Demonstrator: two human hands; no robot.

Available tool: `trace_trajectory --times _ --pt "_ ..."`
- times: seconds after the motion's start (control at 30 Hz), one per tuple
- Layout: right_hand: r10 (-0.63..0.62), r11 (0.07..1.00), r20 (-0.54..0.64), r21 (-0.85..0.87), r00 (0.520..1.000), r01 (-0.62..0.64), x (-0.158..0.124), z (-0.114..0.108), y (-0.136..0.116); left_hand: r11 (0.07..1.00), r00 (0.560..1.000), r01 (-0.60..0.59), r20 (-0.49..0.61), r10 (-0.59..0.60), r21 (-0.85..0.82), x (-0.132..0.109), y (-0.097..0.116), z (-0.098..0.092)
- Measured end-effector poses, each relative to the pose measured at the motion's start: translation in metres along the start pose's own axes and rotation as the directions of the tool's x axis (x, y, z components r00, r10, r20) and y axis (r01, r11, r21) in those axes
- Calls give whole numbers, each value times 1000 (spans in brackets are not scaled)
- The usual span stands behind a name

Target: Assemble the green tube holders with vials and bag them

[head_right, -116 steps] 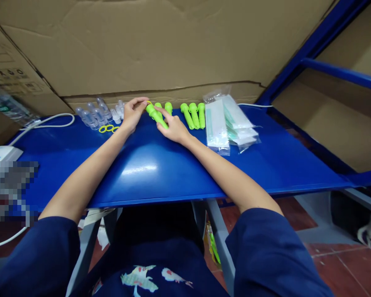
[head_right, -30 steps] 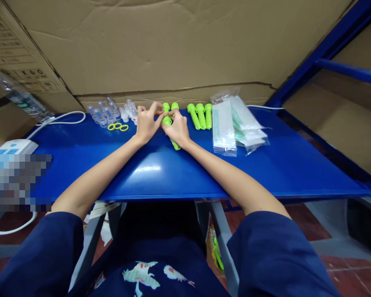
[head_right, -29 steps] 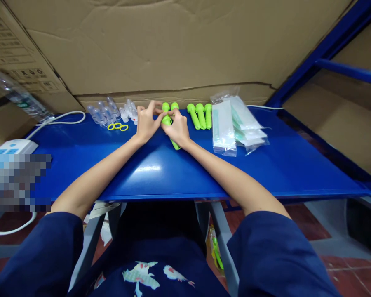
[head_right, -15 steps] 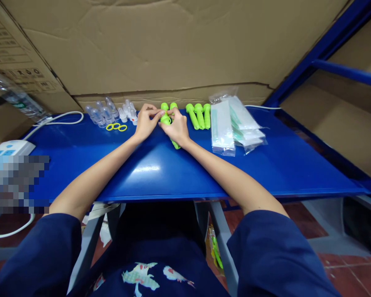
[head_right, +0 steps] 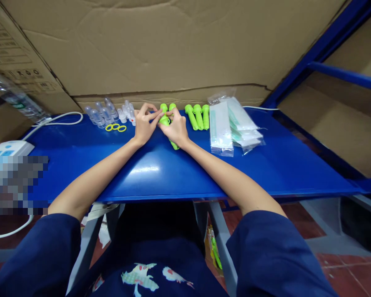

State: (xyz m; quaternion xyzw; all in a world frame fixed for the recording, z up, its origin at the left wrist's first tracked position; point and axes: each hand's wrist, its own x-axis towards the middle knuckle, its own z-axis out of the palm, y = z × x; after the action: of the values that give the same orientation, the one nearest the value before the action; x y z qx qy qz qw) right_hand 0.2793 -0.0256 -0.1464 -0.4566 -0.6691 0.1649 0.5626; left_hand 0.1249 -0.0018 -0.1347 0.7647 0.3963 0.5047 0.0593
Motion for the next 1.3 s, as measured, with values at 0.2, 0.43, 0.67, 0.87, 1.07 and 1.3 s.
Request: trace_trajectory --times 0.2,0.43,0.67,0.87,1.07,1.3 --pt "-17 1000 -3 -25 1000 17 -1 1 3 1000 999 -28 -26 27 -6 -1 -5 -2" --pt "-15 999 -1 -31 1000 15 -1 -1 -2 999 998 -1 -56 -1 -45 -1 -5 -2" --pt "-43 997 32 -69 999 45 0 -3 -1 997 994 47 -94 -53 -64 -2 4 -3" --pt "-72 993 26 -93 997 74 0 -3 -1 996 995 84 -47 -84 0 -1 8 -2" --pt "-146 985 -15 -97 989 144 5 0 13 1000 995 14 -94 -12 22 -3 -3 3" --pt "-185 980 -86 -86 979 178 12 -4 28 993 997 -60 -41 65 97 -7 -9 10"
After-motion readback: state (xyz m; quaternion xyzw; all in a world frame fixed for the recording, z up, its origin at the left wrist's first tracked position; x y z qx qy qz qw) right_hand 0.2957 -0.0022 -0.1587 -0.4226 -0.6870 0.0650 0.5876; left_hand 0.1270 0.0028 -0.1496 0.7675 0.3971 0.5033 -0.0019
